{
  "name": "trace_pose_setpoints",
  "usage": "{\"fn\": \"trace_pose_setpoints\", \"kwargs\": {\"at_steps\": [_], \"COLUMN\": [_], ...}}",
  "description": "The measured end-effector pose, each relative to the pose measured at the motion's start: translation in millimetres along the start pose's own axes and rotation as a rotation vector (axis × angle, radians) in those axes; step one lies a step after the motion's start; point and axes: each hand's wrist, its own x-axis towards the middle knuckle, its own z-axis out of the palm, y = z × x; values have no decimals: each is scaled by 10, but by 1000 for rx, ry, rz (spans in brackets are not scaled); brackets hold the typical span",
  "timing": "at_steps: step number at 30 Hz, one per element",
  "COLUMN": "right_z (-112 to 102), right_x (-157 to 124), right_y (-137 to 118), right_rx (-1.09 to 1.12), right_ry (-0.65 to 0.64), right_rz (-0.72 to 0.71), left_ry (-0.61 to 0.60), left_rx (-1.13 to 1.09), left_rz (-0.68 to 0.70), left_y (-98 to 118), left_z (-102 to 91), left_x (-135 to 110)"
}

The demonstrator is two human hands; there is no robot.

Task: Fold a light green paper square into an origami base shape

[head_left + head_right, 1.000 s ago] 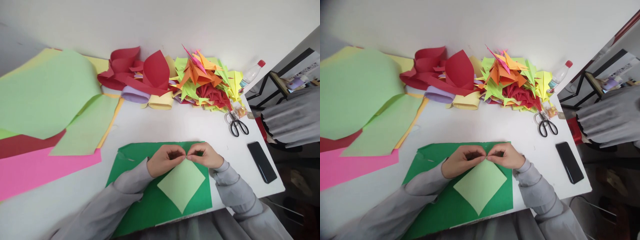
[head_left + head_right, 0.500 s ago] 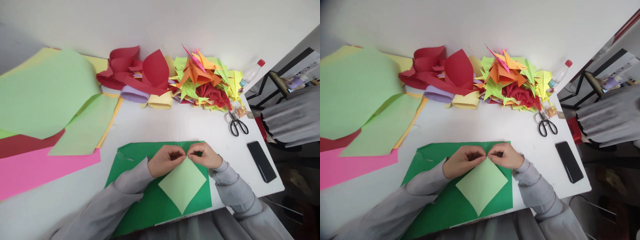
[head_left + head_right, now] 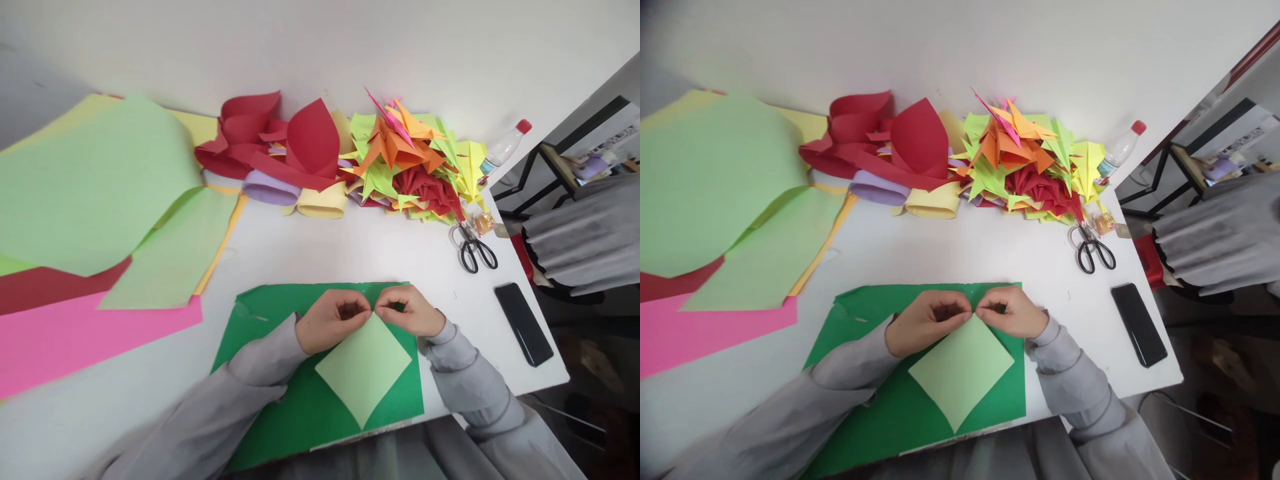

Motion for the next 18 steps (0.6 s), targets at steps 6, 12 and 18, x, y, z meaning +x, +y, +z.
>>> {"fn": "trace_pose_setpoints", "kwargs": {"at_steps": [6, 12, 18], "right_z": [20, 42, 39], "right_x": [-2, 2, -3], "right_y": [-16, -1, 21], "right_rx": [-11, -8, -20], "right_ry": [30, 16, 25], "right_rz": [18, 29, 5], "left_ry": [39, 21, 8], "left_rx": [-19, 53, 42], "left_rz": [-3, 40, 48], "left_y": [-13, -43, -26], "left_z": [-8, -16, -35], "left_x": [13, 18, 19]}}
